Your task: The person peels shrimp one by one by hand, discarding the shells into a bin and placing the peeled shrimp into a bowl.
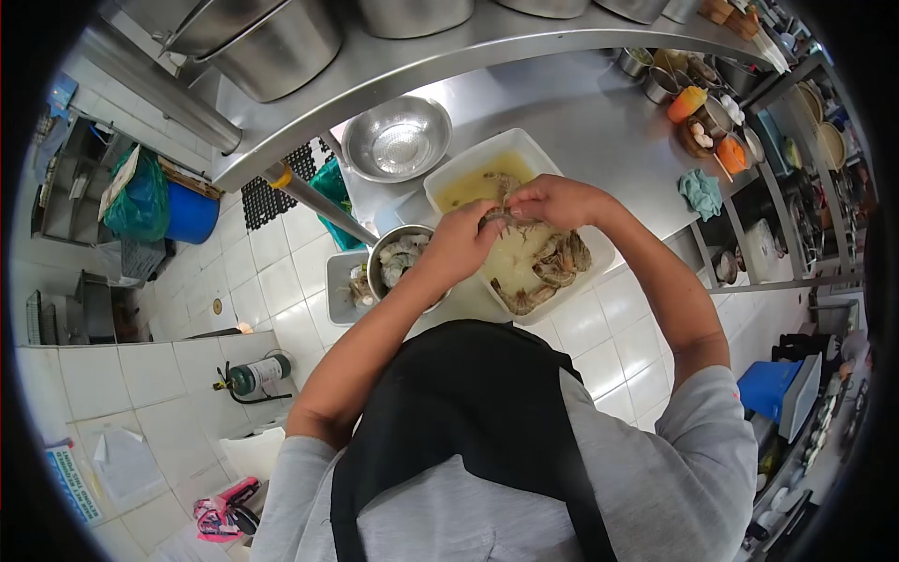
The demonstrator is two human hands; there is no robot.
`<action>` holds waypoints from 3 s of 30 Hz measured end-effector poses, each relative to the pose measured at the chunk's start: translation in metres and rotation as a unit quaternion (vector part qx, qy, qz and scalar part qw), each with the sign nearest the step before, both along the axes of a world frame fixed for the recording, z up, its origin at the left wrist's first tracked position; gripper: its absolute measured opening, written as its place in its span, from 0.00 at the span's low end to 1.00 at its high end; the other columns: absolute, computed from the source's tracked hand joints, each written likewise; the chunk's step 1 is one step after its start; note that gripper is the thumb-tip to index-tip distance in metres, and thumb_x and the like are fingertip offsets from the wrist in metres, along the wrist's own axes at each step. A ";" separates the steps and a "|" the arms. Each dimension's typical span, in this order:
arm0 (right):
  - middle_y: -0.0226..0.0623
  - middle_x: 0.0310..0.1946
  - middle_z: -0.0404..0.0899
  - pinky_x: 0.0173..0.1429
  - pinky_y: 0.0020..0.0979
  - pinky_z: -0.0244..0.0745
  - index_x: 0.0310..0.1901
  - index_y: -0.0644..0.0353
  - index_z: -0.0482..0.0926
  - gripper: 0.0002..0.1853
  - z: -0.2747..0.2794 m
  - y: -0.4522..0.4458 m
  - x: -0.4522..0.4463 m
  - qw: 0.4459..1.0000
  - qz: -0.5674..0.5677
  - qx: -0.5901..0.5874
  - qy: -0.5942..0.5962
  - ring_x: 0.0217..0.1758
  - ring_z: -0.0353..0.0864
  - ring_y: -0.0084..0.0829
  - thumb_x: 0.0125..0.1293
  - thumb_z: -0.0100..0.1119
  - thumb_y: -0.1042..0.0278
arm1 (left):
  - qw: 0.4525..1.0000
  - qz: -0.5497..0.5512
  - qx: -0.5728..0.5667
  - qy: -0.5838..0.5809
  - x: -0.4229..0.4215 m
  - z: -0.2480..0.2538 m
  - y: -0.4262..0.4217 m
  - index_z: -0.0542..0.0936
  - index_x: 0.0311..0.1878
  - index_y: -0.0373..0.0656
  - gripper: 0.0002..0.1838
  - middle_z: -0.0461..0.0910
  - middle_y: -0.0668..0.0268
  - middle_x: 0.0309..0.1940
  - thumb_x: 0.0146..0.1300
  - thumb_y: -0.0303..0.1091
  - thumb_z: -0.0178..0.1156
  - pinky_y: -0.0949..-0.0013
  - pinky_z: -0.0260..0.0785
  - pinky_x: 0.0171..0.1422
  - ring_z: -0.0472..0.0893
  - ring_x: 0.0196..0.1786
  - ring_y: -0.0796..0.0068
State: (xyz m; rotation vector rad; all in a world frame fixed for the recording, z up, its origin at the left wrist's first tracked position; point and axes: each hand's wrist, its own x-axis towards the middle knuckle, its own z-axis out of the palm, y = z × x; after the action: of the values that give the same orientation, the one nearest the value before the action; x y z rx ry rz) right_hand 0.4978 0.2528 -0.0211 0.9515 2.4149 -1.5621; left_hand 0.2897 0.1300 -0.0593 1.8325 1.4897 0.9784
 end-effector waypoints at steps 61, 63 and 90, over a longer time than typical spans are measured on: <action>0.46 0.41 0.85 0.48 0.46 0.85 0.39 0.59 0.89 0.09 -0.092 -0.149 -0.359 0.844 0.242 0.478 0.023 0.47 0.86 0.47 0.62 0.63 0.66 | 0.739 0.488 -0.103 -0.452 -0.259 -0.056 -0.184 0.81 0.44 0.36 0.09 0.83 0.64 0.36 0.72 0.31 0.55 0.73 0.74 0.36 0.80 0.32 0.76; 0.49 0.41 0.84 0.50 0.46 0.83 0.45 0.59 0.87 0.12 -0.091 -0.151 -0.361 0.877 0.198 0.433 0.067 0.48 0.85 0.49 0.60 0.66 0.67 | 0.732 0.483 -0.119 -0.465 -0.264 -0.058 -0.191 0.82 0.45 0.35 0.10 0.84 0.63 0.36 0.72 0.31 0.56 0.73 0.74 0.36 0.81 0.32 0.76; 0.49 0.38 0.86 0.45 0.44 0.81 0.48 0.65 0.81 0.12 -0.032 -0.128 -0.360 0.922 0.096 0.278 0.253 0.37 0.87 0.48 0.75 0.51 0.67 | 0.831 0.391 -0.124 -0.376 -0.245 0.014 -0.163 0.84 0.37 0.38 0.11 0.70 0.78 0.22 0.70 0.35 0.59 0.78 0.53 0.23 0.63 0.20 0.88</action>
State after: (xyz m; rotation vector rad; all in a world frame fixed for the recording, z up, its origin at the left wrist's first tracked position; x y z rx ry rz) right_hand 0.1377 0.1245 -0.0534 0.3514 3.2993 -1.1712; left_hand 0.0443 -0.0328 -0.0458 0.4533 1.6988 1.5401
